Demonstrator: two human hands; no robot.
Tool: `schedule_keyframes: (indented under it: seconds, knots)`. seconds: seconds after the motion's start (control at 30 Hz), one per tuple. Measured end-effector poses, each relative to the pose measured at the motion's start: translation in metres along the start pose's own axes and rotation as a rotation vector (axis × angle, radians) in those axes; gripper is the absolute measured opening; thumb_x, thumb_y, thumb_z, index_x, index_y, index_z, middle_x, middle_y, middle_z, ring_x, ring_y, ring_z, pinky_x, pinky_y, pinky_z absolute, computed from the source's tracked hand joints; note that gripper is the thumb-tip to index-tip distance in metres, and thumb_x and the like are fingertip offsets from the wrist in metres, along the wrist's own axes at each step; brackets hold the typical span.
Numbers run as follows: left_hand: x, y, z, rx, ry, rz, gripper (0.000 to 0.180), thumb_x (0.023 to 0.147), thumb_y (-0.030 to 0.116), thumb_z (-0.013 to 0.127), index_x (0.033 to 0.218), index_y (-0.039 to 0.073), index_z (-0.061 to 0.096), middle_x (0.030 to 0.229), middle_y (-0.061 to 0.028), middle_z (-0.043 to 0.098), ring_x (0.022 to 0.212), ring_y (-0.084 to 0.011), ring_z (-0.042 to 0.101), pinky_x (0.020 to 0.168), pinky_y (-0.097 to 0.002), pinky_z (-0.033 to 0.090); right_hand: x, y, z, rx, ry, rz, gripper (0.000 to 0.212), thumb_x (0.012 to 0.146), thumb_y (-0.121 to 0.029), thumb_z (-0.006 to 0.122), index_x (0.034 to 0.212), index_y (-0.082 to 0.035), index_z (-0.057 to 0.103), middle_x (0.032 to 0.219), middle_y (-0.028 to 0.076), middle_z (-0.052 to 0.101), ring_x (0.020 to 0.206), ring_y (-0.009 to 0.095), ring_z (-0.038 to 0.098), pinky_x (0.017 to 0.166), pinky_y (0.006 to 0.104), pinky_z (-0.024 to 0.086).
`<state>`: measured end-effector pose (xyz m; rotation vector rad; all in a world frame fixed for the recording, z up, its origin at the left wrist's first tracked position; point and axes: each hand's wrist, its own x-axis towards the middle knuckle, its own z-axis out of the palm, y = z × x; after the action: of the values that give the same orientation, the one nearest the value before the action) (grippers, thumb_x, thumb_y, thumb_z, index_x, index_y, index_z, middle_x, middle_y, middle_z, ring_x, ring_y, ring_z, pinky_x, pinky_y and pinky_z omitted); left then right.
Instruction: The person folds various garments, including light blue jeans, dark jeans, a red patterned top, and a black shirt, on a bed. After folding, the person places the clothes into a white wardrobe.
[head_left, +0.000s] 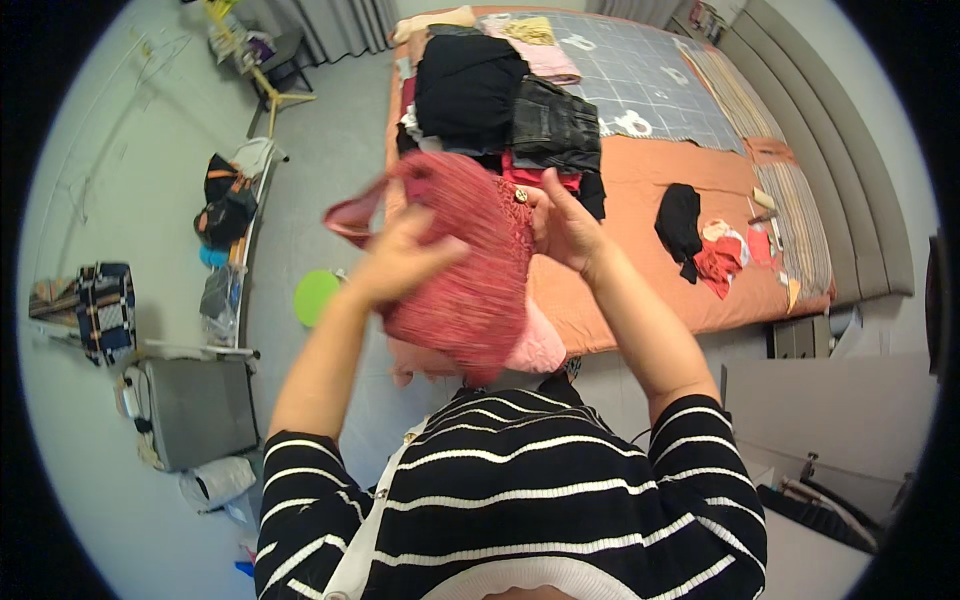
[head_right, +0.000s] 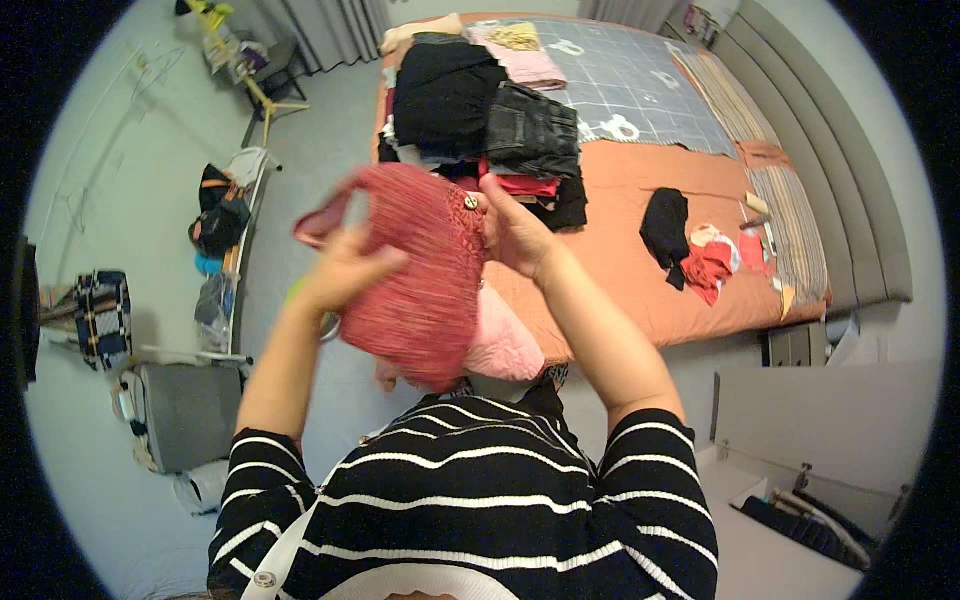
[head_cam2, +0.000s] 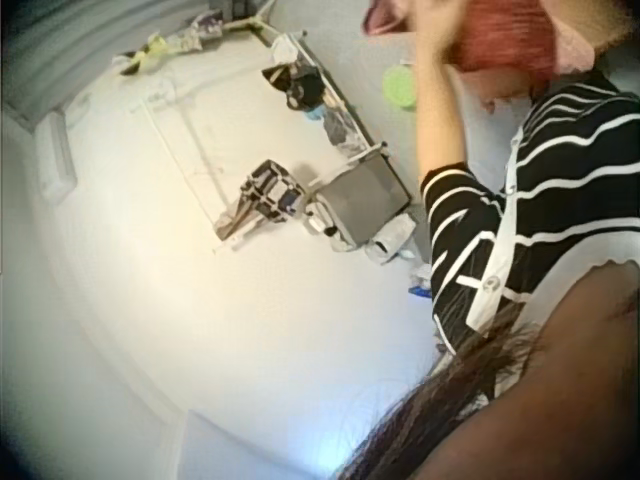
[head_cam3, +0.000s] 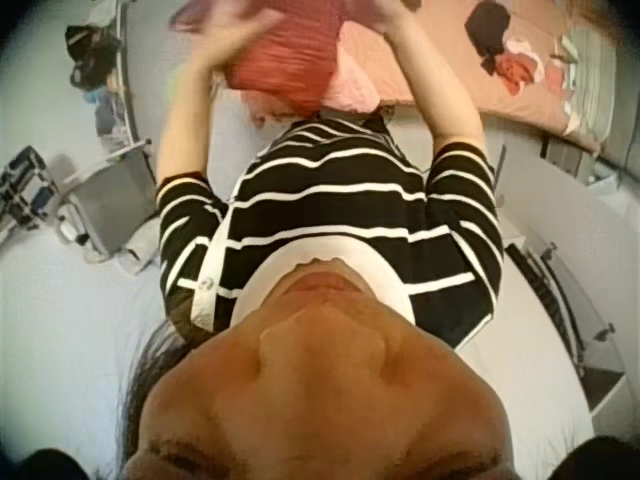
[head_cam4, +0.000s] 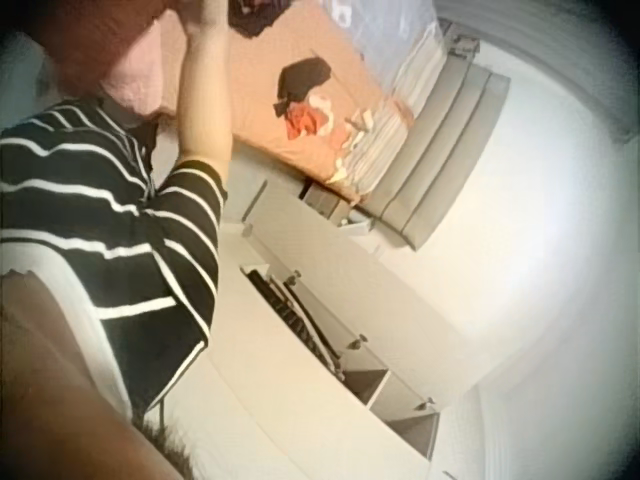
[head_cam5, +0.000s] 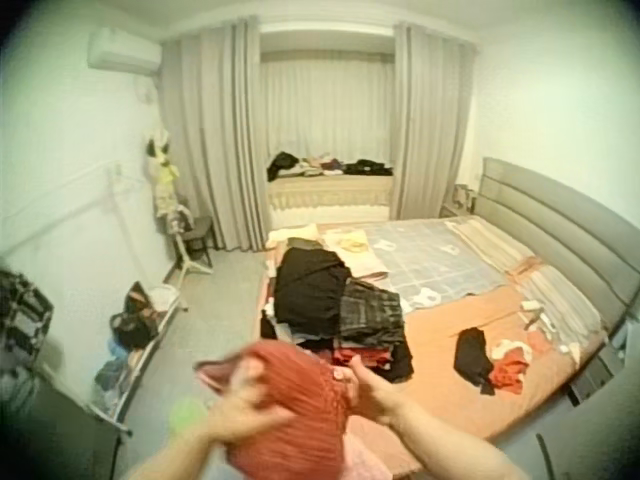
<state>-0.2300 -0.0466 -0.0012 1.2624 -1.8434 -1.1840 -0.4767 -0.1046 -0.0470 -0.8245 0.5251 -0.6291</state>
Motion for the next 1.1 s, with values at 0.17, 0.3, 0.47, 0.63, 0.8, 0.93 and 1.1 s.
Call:
schedule_keyframes:
  seconds: [0.17, 0.3, 0.47, 0.63, 0.8, 0.93, 1.1]
  knots:
    - [-0.009, -0.071, 0.116, 0.378, -0.090, -0.068, 0.037, 0.084, 0.025, 0.059, 0.111, 0.000, 0.054, 0.107, -0.0233, 0.060, 0.100, -0.0402, 0.056, 0.086, -0.0457, 0.045, 0.033, 0.024, 0.001, -1.108, 0.037, 0.144, 0.111, 0.067, -0.062, 0.070, 0.146, -0.005, 0.017, 0.143, 0.025, 0.027, 0.134, 0.030, 0.029, 0.109, 0.0387, 0.025]
    - [-0.009, -0.082, 0.158, 0.334, -0.157, -0.035, 0.048, 0.083, 0.018, 0.050, 0.130, 0.009, 0.046, 0.129, -0.0222, 0.048, 0.113, -0.0367, 0.050, 0.093, -0.0437, 0.043, 0.045, 0.037, 0.033, -1.760, 0.026, 0.406, 0.123, 0.047, -0.067, 0.076, 0.145, -0.014, 0.023, 0.146, 0.027, 0.021, 0.134, 0.043, 0.024, 0.107, 0.0563, 0.022]
    - [-0.003, -0.104, 0.214, 0.172, -0.183, 0.128, 0.047, 0.084, 0.028, 0.055, 0.124, 0.005, 0.052, 0.130, -0.0222, 0.047, 0.119, -0.0363, 0.046, 0.099, -0.0419, 0.037, 0.053, 0.102, -0.014, -1.634, -0.208, 0.863, 0.120, 0.047, -0.057, 0.082, 0.144, -0.015, 0.025, 0.141, 0.023, 0.034, 0.129, 0.037, 0.035, 0.104, 0.0434, 0.033]
    - [-0.011, -0.116, 0.233, 0.228, -0.504, 0.031, 0.045, 0.082, 0.017, 0.051, 0.127, 0.011, 0.051, 0.124, -0.0189, 0.053, 0.108, -0.0371, 0.053, 0.089, -0.0440, 0.044, 0.024, 0.114, -0.008, -1.450, -0.116, 0.937, 0.091, 0.055, -0.044, 0.081, 0.133, -0.014, 0.045, 0.124, 0.021, 0.053, 0.115, 0.035, 0.051, 0.094, 0.0398, 0.043]
    - [-0.016, -0.095, 0.210, 0.353, -0.706, 0.138, 0.042, 0.085, 0.028, 0.056, 0.124, 0.013, 0.054, 0.108, -0.0174, 0.061, 0.094, -0.0361, 0.059, 0.079, -0.0447, 0.047, -0.016, 0.143, -0.066, -1.766, -0.035, 0.849, 0.072, 0.063, -0.029, 0.076, 0.128, -0.016, 0.050, 0.114, 0.020, 0.060, 0.104, 0.038, 0.057, 0.087, 0.0406, 0.047]
    - [-0.025, -0.118, 0.146, -0.135, -0.445, -0.087, 0.050, 0.078, 0.026, 0.069, 0.123, 0.008, 0.055, 0.105, -0.0138, 0.062, 0.098, -0.0289, 0.059, 0.084, -0.0388, 0.046, -0.042, 0.100, -0.084, -1.626, 0.264, 0.459, 0.042, 0.070, -0.009, 0.059, 0.112, -0.013, 0.063, 0.099, 0.021, 0.064, 0.092, 0.035, 0.062, 0.080, 0.0402, 0.049]
    - [-0.032, -0.166, 0.102, 0.268, 0.265, 0.115, 0.067, 0.066, 0.027, 0.078, 0.123, 0.004, 0.051, 0.121, -0.0198, 0.052, 0.111, -0.0331, 0.051, 0.093, -0.0393, 0.042, -0.047, 0.016, -0.042, -1.070, 0.301, -0.161, 0.044, 0.069, 0.011, 0.053, 0.109, -0.004, 0.064, 0.100, 0.007, 0.066, 0.092, 0.018, 0.062, 0.085, 0.0284, 0.045]
